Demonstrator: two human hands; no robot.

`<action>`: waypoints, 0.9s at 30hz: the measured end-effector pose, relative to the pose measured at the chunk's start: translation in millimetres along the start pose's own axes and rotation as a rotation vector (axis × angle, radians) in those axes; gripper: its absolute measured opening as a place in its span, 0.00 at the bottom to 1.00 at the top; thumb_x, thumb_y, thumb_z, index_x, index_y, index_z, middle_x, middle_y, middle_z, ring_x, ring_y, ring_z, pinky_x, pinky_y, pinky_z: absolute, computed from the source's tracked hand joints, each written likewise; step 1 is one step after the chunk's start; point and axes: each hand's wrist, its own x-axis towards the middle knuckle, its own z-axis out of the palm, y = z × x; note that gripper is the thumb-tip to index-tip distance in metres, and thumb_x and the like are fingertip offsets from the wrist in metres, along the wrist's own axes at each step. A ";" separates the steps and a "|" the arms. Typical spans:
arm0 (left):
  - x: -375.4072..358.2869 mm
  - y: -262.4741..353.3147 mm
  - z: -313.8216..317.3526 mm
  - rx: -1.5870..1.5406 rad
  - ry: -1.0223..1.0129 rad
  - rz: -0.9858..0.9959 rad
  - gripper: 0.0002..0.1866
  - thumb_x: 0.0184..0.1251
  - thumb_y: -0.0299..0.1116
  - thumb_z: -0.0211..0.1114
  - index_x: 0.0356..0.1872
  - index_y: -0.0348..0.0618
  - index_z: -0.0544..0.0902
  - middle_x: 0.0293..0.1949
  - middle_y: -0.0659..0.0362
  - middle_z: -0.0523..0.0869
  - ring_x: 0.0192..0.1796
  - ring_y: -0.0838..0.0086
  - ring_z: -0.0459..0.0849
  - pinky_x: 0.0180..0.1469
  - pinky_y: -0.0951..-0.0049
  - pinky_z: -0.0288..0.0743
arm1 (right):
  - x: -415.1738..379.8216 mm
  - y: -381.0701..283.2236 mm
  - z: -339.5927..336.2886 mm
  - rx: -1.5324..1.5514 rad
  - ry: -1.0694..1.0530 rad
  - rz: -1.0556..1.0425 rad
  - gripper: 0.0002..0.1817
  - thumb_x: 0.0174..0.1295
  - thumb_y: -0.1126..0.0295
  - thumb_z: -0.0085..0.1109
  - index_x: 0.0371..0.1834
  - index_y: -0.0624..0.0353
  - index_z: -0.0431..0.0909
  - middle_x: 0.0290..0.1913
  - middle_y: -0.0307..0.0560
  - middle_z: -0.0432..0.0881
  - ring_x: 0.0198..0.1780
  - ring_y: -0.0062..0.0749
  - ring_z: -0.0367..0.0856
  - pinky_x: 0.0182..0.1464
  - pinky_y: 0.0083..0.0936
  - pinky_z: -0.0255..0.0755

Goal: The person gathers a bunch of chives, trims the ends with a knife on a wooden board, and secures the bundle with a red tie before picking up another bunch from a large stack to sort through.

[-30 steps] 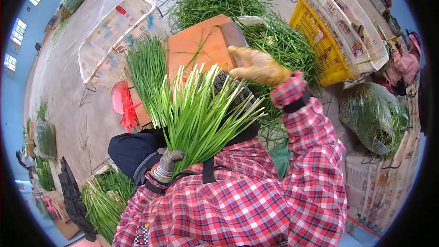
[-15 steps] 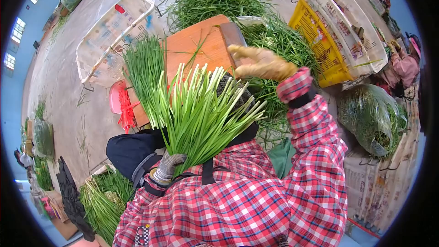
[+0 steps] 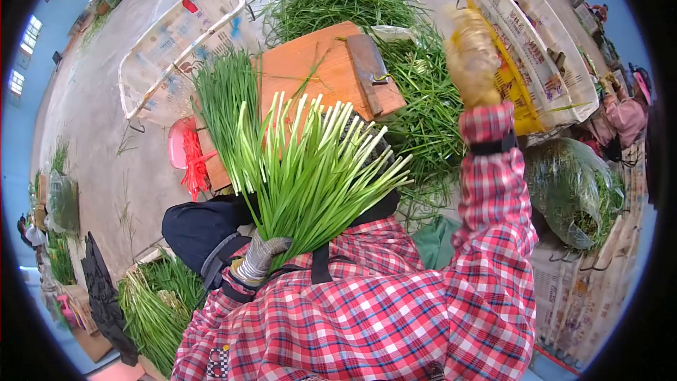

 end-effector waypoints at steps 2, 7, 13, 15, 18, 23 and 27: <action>-1.6 11.6 5.0 -0.074 -0.008 -0.048 0.26 0.49 0.28 0.69 0.53 0.37 0.75 0.47 0.58 0.82 0.47 0.70 0.80 0.51 0.70 0.75 | -28.1 -28.3 -0.2 1.146 -0.503 0.082 0.20 0.55 0.77 0.56 0.53 0.56 0.77 0.49 0.51 0.80 0.55 0.42 0.76 0.58 0.31 0.68; -4.7 15.1 12.1 -0.099 0.025 -0.048 0.28 0.50 0.27 0.66 0.56 0.36 0.73 0.48 0.57 0.81 0.49 0.70 0.79 0.54 0.70 0.72 | -81.1 -65.3 -24.9 0.907 -0.719 0.267 0.17 0.57 0.79 0.53 0.51 0.63 0.77 0.46 0.47 0.80 0.49 0.34 0.78 0.55 0.26 0.69; -3.6 11.6 7.1 -0.035 0.025 -0.021 0.28 0.50 0.27 0.65 0.56 0.35 0.73 0.49 0.57 0.81 0.49 0.70 0.79 0.55 0.70 0.72 | -96.6 -78.7 -19.5 1.412 -0.962 0.623 0.15 0.61 0.69 0.60 0.49 0.65 0.79 0.43 0.40 0.83 0.44 0.21 0.77 0.51 0.22 0.71; -2.9 5.4 4.2 -0.174 0.055 -0.082 0.28 0.49 0.27 0.65 0.56 0.34 0.74 0.48 0.55 0.82 0.49 0.69 0.81 0.54 0.70 0.74 | -90.3 -85.4 -25.0 1.489 -0.915 0.750 0.10 0.60 0.70 0.62 0.40 0.64 0.83 0.34 0.37 0.84 0.37 0.20 0.79 0.43 0.19 0.74; -4.9 0.3 -7.2 -0.390 0.041 -0.208 0.27 0.49 0.26 0.64 0.55 0.34 0.74 0.47 0.53 0.83 0.48 0.66 0.82 0.53 0.70 0.77 | -93.0 -83.7 -23.4 1.405 -1.006 0.701 0.09 0.60 0.72 0.61 0.41 0.64 0.83 0.34 0.38 0.84 0.37 0.20 0.79 0.42 0.18 0.74; -4.9 -9.0 -6.9 -0.548 0.111 -0.210 0.26 0.49 0.26 0.60 0.55 0.33 0.74 0.45 0.50 0.83 0.46 0.63 0.84 0.52 0.67 0.79 | -78.5 -58.7 -39.1 1.051 -0.667 0.542 0.05 0.56 0.79 0.58 0.34 0.65 0.83 0.29 0.38 0.82 0.31 0.19 0.77 0.37 0.18 0.73; -4.3 -3.9 -7.4 -0.479 0.069 -0.167 0.27 0.49 0.26 0.60 0.55 0.33 0.73 0.47 0.49 0.82 0.48 0.63 0.83 0.54 0.66 0.78 | -62.0 -19.0 -50.8 0.990 -0.544 0.657 0.06 0.58 0.77 0.57 0.35 0.64 0.83 0.32 0.39 0.83 0.35 0.19 0.77 0.41 0.19 0.72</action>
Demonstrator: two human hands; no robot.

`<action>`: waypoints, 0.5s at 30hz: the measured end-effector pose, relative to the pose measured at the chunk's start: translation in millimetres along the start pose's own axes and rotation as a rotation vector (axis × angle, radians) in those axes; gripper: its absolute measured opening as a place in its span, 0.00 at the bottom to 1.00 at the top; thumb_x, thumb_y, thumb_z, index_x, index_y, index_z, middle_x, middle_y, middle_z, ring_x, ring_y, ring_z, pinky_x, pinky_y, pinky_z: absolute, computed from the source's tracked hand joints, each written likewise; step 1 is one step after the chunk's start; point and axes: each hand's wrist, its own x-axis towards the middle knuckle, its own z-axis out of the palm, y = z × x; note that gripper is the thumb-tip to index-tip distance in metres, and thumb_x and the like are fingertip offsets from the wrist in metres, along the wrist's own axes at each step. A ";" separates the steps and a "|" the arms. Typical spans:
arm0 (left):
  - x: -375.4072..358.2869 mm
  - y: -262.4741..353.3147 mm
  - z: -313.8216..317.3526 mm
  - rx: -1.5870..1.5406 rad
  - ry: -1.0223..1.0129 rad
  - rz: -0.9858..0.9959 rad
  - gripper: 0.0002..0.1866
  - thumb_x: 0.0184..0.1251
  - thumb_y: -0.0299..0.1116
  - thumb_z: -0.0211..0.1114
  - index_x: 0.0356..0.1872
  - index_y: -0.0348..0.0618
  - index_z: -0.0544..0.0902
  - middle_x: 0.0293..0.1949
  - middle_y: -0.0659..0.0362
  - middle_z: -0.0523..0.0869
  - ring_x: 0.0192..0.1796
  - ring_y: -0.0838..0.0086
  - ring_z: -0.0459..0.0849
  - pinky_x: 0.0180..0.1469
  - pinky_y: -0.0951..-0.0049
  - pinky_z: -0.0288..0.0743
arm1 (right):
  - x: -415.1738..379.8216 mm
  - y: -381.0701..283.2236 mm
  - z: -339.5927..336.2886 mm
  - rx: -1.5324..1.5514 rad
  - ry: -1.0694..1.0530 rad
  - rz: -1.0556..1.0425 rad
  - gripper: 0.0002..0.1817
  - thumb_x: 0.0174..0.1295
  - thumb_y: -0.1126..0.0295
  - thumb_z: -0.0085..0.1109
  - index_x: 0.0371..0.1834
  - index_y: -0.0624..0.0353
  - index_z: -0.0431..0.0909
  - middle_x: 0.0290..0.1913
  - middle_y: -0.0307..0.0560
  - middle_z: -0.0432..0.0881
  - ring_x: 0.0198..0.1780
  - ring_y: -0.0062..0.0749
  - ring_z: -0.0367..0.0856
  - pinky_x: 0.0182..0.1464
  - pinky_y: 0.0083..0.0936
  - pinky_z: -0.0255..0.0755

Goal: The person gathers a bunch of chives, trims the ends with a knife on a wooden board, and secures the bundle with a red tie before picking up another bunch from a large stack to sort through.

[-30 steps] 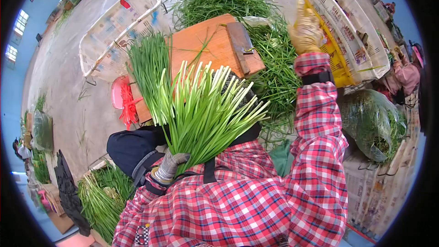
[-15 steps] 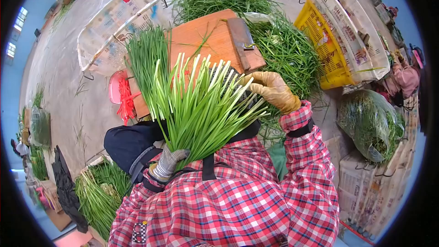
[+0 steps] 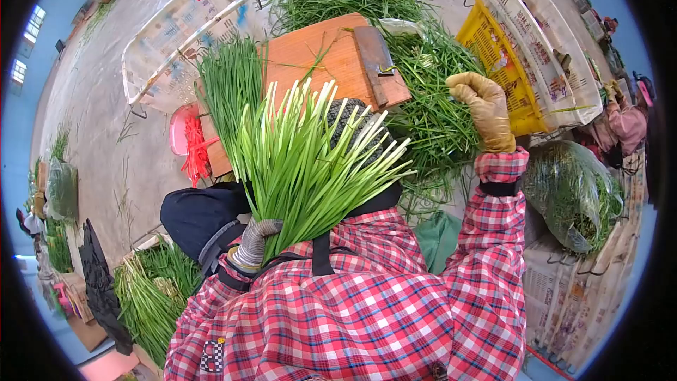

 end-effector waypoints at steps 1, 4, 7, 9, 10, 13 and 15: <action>0.7 -0.1 -1.5 0.040 -0.042 0.003 0.27 0.49 0.26 0.60 0.56 0.32 0.73 0.49 0.49 0.82 0.49 0.63 0.82 0.56 0.65 0.77 | -0.4 -4.3 1.8 -0.013 -0.005 -0.014 0.06 0.59 0.76 0.57 0.36 0.64 0.82 0.33 0.39 0.83 0.36 0.20 0.77 0.42 0.19 0.72; 2.9 -0.3 3.2 -0.123 -0.033 -0.033 0.28 0.50 0.25 0.59 0.57 0.31 0.71 0.52 0.47 0.80 0.52 0.60 0.81 0.58 0.63 0.75 | -15.0 -10.9 26.5 0.002 -0.294 0.066 0.09 0.58 0.74 0.58 0.41 0.62 0.82 0.36 0.41 0.83 0.39 0.23 0.79 0.47 0.22 0.72; 2.4 4.7 7.4 -0.267 -0.014 -0.097 0.28 0.50 0.24 0.58 0.58 0.30 0.70 0.53 0.46 0.79 0.53 0.57 0.80 0.60 0.62 0.74 | -33.4 6.9 73.8 -0.472 -0.311 -0.365 0.17 0.53 0.68 0.61 0.48 0.57 0.80 0.43 0.48 0.82 0.50 0.40 0.79 0.57 0.34 0.68; 0.8 5.9 7.2 -0.277 0.023 -0.099 0.29 0.50 0.24 0.58 0.58 0.29 0.69 0.53 0.45 0.79 0.54 0.56 0.80 0.61 0.60 0.73 | -42.2 6.9 95.5 -0.532 -0.265 -0.332 0.24 0.50 0.64 0.64 0.53 0.51 0.77 0.51 0.48 0.79 0.57 0.43 0.73 0.62 0.40 0.60; 2.0 4.1 3.4 -0.263 -0.011 -0.091 0.29 0.50 0.24 0.58 0.58 0.29 0.69 0.53 0.45 0.79 0.54 0.56 0.80 0.61 0.60 0.73 | -44.5 0.3 105.0 -0.610 -0.227 -0.358 0.26 0.48 0.63 0.65 0.55 0.49 0.76 0.52 0.46 0.78 0.58 0.42 0.72 0.61 0.40 0.60; 5.5 -0.1 1.0 -0.276 -0.051 -0.052 0.30 0.49 0.24 0.58 0.58 0.27 0.69 0.52 0.44 0.79 0.53 0.55 0.80 0.61 0.59 0.74 | -52.1 -4.8 129.2 -0.737 -0.151 -0.395 0.30 0.45 0.63 0.67 0.56 0.45 0.75 0.52 0.43 0.76 0.58 0.41 0.70 0.59 0.42 0.58; 5.8 -0.6 0.5 -0.320 -0.044 -0.072 0.29 0.50 0.25 0.59 0.58 0.27 0.69 0.52 0.44 0.79 0.53 0.55 0.80 0.61 0.58 0.74 | -55.1 -4.3 142.0 -0.786 -0.204 -0.439 0.27 0.43 0.63 0.67 0.52 0.46 0.77 0.52 0.44 0.76 0.57 0.42 0.70 0.59 0.43 0.58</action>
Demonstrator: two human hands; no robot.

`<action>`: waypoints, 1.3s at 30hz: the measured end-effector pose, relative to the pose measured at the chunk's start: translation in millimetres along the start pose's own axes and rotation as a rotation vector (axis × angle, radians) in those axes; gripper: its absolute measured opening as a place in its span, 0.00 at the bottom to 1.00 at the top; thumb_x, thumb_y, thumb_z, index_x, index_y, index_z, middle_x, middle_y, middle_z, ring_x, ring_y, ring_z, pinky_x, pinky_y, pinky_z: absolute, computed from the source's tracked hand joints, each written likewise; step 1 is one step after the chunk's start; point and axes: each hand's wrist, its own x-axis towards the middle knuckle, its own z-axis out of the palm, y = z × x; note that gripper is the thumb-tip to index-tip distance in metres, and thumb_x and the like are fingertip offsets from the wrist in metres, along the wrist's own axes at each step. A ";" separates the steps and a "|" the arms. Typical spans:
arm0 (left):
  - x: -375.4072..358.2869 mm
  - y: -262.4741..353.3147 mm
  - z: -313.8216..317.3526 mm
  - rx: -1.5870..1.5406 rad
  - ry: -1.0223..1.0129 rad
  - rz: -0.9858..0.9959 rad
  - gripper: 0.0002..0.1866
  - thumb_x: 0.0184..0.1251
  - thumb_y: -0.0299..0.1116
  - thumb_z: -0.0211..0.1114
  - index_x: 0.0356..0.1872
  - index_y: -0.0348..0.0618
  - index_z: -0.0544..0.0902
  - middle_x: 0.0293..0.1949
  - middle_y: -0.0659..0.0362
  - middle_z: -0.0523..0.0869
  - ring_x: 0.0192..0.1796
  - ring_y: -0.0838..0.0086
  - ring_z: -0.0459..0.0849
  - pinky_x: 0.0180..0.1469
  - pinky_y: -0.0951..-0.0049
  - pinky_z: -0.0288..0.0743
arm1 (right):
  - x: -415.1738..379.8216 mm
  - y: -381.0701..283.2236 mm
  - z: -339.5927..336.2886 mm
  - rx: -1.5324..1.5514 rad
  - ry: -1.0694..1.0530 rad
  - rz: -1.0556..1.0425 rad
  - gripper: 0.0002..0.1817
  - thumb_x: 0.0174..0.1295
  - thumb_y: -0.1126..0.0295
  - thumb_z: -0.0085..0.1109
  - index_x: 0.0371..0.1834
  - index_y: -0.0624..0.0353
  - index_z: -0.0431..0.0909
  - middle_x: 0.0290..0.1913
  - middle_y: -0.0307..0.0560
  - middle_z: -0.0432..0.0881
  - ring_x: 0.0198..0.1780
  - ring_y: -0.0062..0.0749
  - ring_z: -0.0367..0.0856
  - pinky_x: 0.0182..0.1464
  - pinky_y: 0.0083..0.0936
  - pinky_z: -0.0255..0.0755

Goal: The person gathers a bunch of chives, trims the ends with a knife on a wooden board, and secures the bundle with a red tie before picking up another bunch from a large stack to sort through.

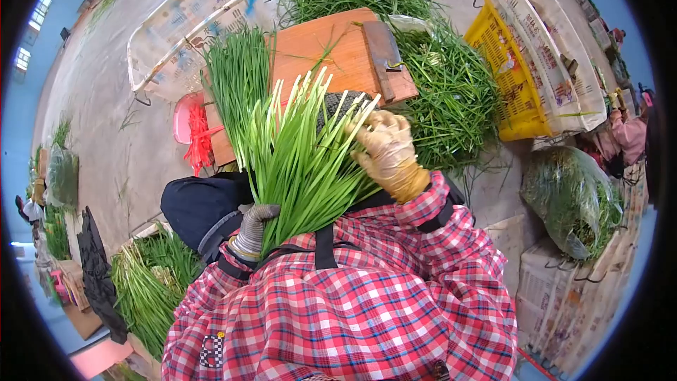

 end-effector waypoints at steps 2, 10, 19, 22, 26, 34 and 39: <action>-0.6 1.9 6.5 -0.052 0.009 -0.031 0.29 0.50 0.25 0.59 0.58 0.27 0.70 0.52 0.44 0.79 0.53 0.55 0.80 0.61 0.58 0.73 | -4.2 0.9 26.5 -0.057 0.081 -0.084 0.20 0.40 0.65 0.65 0.42 0.45 0.79 0.52 0.42 0.76 0.57 0.41 0.71 0.58 0.45 0.59; -1.3 1.8 -3.2 -0.125 0.040 -0.017 0.27 0.52 0.25 0.60 0.56 0.27 0.71 0.53 0.44 0.79 0.53 0.54 0.80 0.62 0.55 0.72 | -12.1 22.8 -6.4 0.063 0.151 -0.287 0.07 0.44 0.67 0.61 0.29 0.44 0.82 0.44 0.36 0.79 0.51 0.34 0.75 0.50 0.35 0.67; -9.0 1.5 14.5 -0.091 0.001 0.024 0.31 0.51 0.25 0.61 0.60 0.31 0.68 0.55 0.44 0.77 0.58 0.52 0.76 0.65 0.52 0.68 | -37.3 194.4 -72.9 -0.404 0.452 0.283 0.10 0.48 0.71 0.64 0.35 0.53 0.82 0.42 0.45 0.82 0.48 0.39 0.79 0.50 0.35 0.72; -8.2 2.1 9.1 -0.063 0.006 0.035 0.30 0.51 0.26 0.61 0.60 0.30 0.69 0.55 0.45 0.77 0.58 0.52 0.77 0.65 0.53 0.68 | -28.9 202.6 -82.9 -0.576 0.511 0.521 0.27 0.51 0.75 0.62 0.58 0.57 0.73 0.53 0.52 0.77 0.58 0.44 0.73 0.60 0.35 0.67; -7.7 0.0 6.7 0.016 0.031 0.030 0.30 0.51 0.27 0.61 0.59 0.30 0.69 0.55 0.45 0.77 0.57 0.52 0.77 0.64 0.55 0.69 | 13.6 113.2 -76.5 0.341 0.292 0.069 0.21 0.52 0.77 0.62 0.52 0.60 0.77 0.54 0.52 0.78 0.60 0.42 0.72 0.63 0.32 0.64; -13.7 1.7 17.8 0.113 0.016 0.049 0.30 0.51 0.26 0.62 0.59 0.29 0.69 0.56 0.44 0.77 0.57 0.54 0.78 0.63 0.56 0.70 | 35.7 50.8 6.6 0.505 -0.072 0.247 0.19 0.51 0.66 0.68 0.48 0.56 0.82 0.65 0.59 0.66 0.68 0.46 0.61 0.70 0.38 0.53; -13.0 0.6 21.9 0.104 0.007 0.072 0.30 0.51 0.25 0.62 0.60 0.30 0.69 0.55 0.45 0.78 0.57 0.54 0.78 0.64 0.56 0.70 | 46.4 60.0 17.7 0.554 0.342 0.069 0.05 0.45 0.70 0.67 0.25 0.57 0.83 0.52 0.55 0.78 0.59 0.43 0.72 0.61 0.37 0.64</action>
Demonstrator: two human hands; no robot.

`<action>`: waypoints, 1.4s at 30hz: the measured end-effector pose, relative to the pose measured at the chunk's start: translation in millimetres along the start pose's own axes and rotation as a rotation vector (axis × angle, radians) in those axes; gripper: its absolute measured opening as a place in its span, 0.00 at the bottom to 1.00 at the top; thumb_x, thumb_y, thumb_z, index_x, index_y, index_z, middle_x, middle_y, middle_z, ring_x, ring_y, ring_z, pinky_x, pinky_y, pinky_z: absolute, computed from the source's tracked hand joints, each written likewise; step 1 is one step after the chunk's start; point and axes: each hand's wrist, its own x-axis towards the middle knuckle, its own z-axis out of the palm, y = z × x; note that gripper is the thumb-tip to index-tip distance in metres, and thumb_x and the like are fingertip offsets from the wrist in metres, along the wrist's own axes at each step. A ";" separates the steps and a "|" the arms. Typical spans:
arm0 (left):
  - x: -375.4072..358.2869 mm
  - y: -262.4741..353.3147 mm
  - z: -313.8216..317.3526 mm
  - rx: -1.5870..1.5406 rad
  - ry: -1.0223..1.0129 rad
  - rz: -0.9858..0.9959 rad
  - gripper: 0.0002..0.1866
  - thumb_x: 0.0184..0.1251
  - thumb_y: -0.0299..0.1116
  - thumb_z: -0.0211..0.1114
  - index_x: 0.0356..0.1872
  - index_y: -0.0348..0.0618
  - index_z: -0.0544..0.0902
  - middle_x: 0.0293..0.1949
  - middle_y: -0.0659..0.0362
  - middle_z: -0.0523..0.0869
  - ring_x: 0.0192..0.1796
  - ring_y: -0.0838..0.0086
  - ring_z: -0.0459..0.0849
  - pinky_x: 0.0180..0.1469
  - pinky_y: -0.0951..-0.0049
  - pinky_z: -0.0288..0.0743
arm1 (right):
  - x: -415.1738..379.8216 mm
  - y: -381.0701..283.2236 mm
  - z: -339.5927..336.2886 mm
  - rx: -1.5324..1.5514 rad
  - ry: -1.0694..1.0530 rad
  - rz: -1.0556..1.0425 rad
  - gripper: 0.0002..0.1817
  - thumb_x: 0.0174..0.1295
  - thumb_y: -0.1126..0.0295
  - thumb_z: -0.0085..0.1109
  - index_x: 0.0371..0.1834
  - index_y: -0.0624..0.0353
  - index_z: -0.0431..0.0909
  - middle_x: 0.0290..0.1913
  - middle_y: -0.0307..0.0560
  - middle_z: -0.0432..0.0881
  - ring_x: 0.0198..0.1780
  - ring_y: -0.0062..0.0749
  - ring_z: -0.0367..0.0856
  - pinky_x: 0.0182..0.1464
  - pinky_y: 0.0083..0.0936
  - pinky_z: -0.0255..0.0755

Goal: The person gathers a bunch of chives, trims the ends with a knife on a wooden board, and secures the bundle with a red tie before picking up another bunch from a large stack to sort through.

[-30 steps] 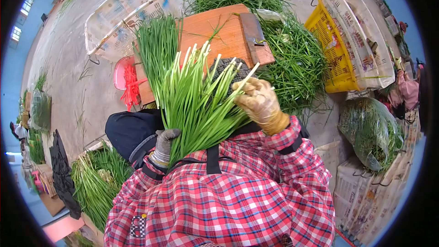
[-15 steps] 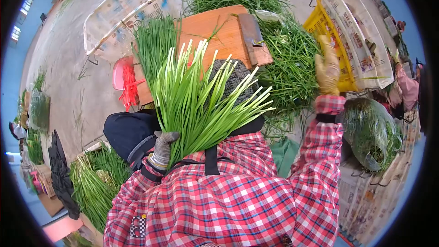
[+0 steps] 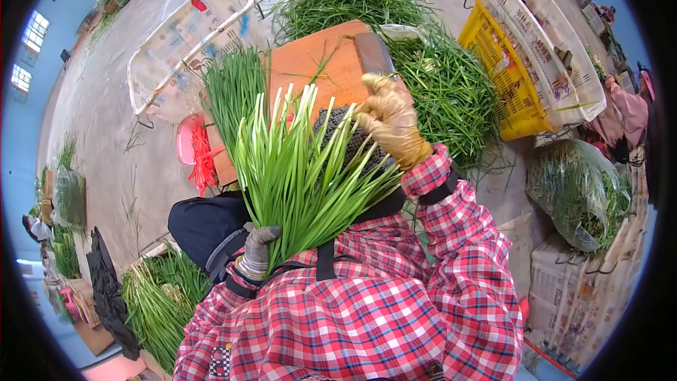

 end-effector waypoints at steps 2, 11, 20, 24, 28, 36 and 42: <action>-1.7 2.1 5.0 0.010 0.008 -0.009 0.31 0.50 0.25 0.62 0.60 0.31 0.69 0.55 0.45 0.78 0.57 0.54 0.78 0.64 0.56 0.70 | 21.2 -4.9 -25.4 -0.149 0.118 -0.073 0.05 0.45 0.70 0.67 0.24 0.58 0.82 0.50 0.56 0.79 0.58 0.43 0.73 0.60 0.37 0.65; 1.9 -1.7 -3.2 -0.008 0.008 0.009 0.31 0.49 0.25 0.61 0.60 0.30 0.68 0.55 0.45 0.77 0.56 0.54 0.78 0.64 0.56 0.70 | 20.1 29.4 -88.7 -0.384 0.072 0.028 0.21 0.49 0.66 0.66 0.49 0.53 0.81 0.62 0.59 0.69 0.65 0.50 0.65 0.62 0.41 0.63; 1.8 -1.4 -6.1 0.078 0.019 0.012 0.30 0.49 0.25 0.62 0.58 0.30 0.70 0.53 0.45 0.79 0.54 0.55 0.80 0.61 0.57 0.73 | 5.5 -41.5 2.3 -0.261 -0.304 -0.054 0.12 0.47 0.64 0.68 0.36 0.50 0.84 0.64 0.49 0.69 0.69 0.48 0.59 0.67 0.46 0.52; 2.8 -1.6 -6.8 0.104 0.047 0.042 0.29 0.50 0.25 0.61 0.57 0.30 0.71 0.52 0.45 0.80 0.53 0.54 0.81 0.60 0.55 0.74 | 13.8 -54.6 -17.0 0.128 -0.300 -0.099 0.06 0.48 0.71 0.66 0.30 0.57 0.84 0.58 0.52 0.75 0.64 0.42 0.66 0.63 0.38 0.59; 11.1 -3.7 -15.7 -0.139 -0.020 -0.038 0.30 0.52 0.27 0.60 0.59 0.29 0.68 0.54 0.42 0.78 0.55 0.51 0.79 0.61 0.50 0.72 | 11.6 -48.9 -78.1 0.625 0.129 0.212 0.07 0.59 0.71 0.60 0.35 0.63 0.84 0.55 0.49 0.77 0.57 0.29 0.72 0.59 0.27 0.63; 11.3 -6.6 -18.1 -0.059 0.006 -0.006 0.30 0.50 0.28 0.63 0.57 0.28 0.70 0.53 0.43 0.79 0.52 0.53 0.80 0.59 0.54 0.74 | -57.5 0.5 -28.1 -0.327 -0.171 0.198 0.18 0.44 0.69 0.67 0.42 0.48 0.82 0.64 0.51 0.67 0.67 0.48 0.60 0.65 0.43 0.56; 8.4 -9.8 -31.5 0.347 -0.014 0.119 0.26 0.51 0.26 0.69 0.54 0.35 0.75 0.48 0.55 0.83 0.46 0.68 0.82 0.52 0.68 0.77 | -46.6 63.9 -11.5 -0.267 0.046 0.108 0.05 0.44 0.70 0.66 0.25 0.54 0.82 0.43 0.51 0.82 0.51 0.48 0.76 0.55 0.36 0.69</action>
